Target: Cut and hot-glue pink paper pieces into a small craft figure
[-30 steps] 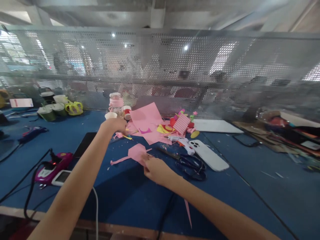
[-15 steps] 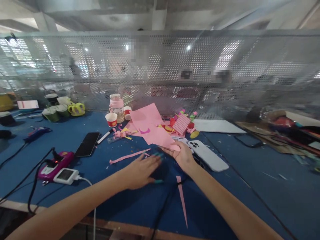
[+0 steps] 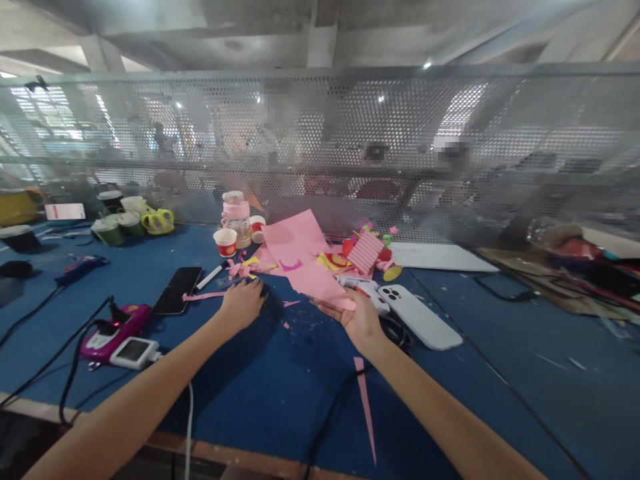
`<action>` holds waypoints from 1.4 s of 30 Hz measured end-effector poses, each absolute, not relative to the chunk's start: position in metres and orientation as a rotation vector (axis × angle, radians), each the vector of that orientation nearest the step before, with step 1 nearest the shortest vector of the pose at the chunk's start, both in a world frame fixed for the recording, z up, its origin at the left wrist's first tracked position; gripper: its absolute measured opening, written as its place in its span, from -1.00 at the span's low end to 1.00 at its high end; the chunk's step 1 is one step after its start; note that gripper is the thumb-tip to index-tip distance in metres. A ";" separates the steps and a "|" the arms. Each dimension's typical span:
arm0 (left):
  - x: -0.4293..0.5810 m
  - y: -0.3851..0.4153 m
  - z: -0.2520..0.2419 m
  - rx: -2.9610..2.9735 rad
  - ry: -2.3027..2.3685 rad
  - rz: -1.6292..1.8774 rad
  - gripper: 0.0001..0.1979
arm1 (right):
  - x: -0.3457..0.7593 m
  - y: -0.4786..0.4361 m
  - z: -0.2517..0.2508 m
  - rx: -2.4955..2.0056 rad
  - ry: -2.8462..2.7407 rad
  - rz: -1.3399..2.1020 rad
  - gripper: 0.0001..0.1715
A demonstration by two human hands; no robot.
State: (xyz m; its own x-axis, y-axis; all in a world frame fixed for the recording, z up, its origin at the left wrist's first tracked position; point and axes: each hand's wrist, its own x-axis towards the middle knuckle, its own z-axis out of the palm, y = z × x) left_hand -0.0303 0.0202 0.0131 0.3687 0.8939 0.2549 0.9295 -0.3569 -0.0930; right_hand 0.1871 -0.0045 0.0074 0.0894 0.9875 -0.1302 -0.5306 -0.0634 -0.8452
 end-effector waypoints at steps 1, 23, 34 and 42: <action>-0.032 0.022 0.016 -2.399 -1.627 -0.260 -0.73 | 0.186 -0.006 0.006 -0.943 -0.699 1.429 -0.93; -0.003 -0.003 0.008 -2.574 -0.406 -0.641 -0.78 | 0.156 -0.017 0.019 -0.957 -2.062 0.353 -0.52; -0.006 -0.012 0.011 -2.626 -0.463 -0.866 -0.82 | 0.125 0.008 0.004 -0.957 -1.384 1.196 -0.69; -0.039 0.023 0.058 -2.199 -1.677 -1.489 -0.75 | 0.185 0.026 0.019 -1.066 -1.074 1.020 -0.68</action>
